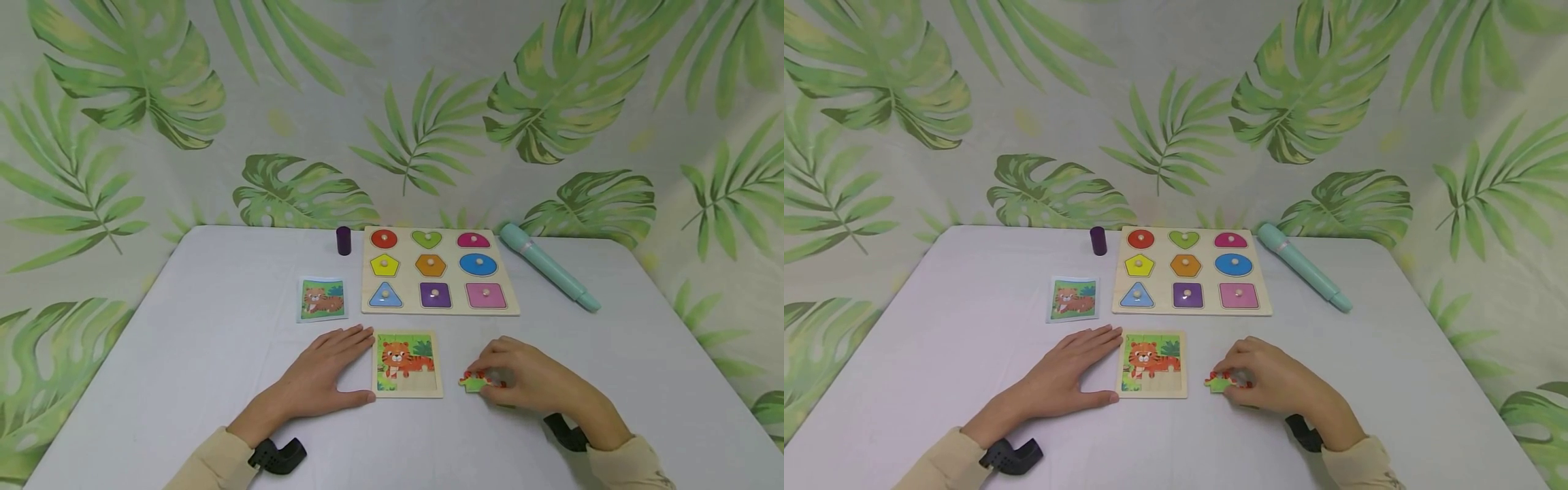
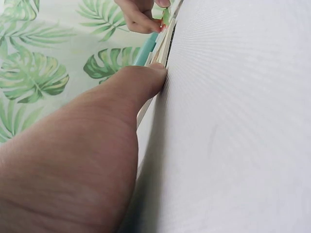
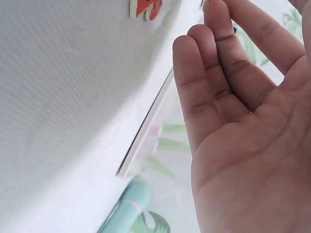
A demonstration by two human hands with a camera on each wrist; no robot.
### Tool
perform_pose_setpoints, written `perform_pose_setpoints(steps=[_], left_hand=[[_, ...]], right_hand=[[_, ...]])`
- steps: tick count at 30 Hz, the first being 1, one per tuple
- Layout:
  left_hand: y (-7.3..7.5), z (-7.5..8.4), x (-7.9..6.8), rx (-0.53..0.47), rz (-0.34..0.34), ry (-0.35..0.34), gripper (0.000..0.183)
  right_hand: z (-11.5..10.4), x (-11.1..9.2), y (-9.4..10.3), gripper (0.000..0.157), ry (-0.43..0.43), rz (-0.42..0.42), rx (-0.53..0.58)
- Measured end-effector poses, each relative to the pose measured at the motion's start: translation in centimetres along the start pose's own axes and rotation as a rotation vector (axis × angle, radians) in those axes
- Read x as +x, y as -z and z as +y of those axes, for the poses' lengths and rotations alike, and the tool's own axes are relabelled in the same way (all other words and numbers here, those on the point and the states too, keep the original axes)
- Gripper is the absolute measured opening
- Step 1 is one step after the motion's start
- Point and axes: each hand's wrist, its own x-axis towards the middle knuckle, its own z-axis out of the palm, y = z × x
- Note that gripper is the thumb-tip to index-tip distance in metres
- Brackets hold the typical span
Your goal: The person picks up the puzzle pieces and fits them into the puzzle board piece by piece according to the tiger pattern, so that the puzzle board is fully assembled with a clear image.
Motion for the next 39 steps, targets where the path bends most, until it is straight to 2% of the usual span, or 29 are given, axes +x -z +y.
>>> perform_pose_setpoints(steps=[8,16,23,33,39], left_hand=[[-0.1,-0.1,0.0,-0.004,0.008,-0.005,0.09],[-0.1,-0.1,0.0,-0.014,0.005,0.002,0.09],[-0.1,-0.1,0.0,-0.011,0.004,-0.002,0.09],[-0.1,-0.1,0.0,-0.019,0.002,-0.001,0.09],[-0.1,-0.1,0.0,-0.009,0.004,-0.007,0.09]], right_hand=[[-0.3,0.5,0.3,0.028,0.015,0.012,-0.001],[-1.2,1.3,0.7,0.029,-0.013,0.005,-0.006],[-1.7,2.2,0.7,0.029,0.023,0.016,0.007],[-2.9,3.5,0.8,0.027,0.02,0.005,-0.017],[-3.3,4.0,0.9,0.028,0.047,0.016,-0.011]])
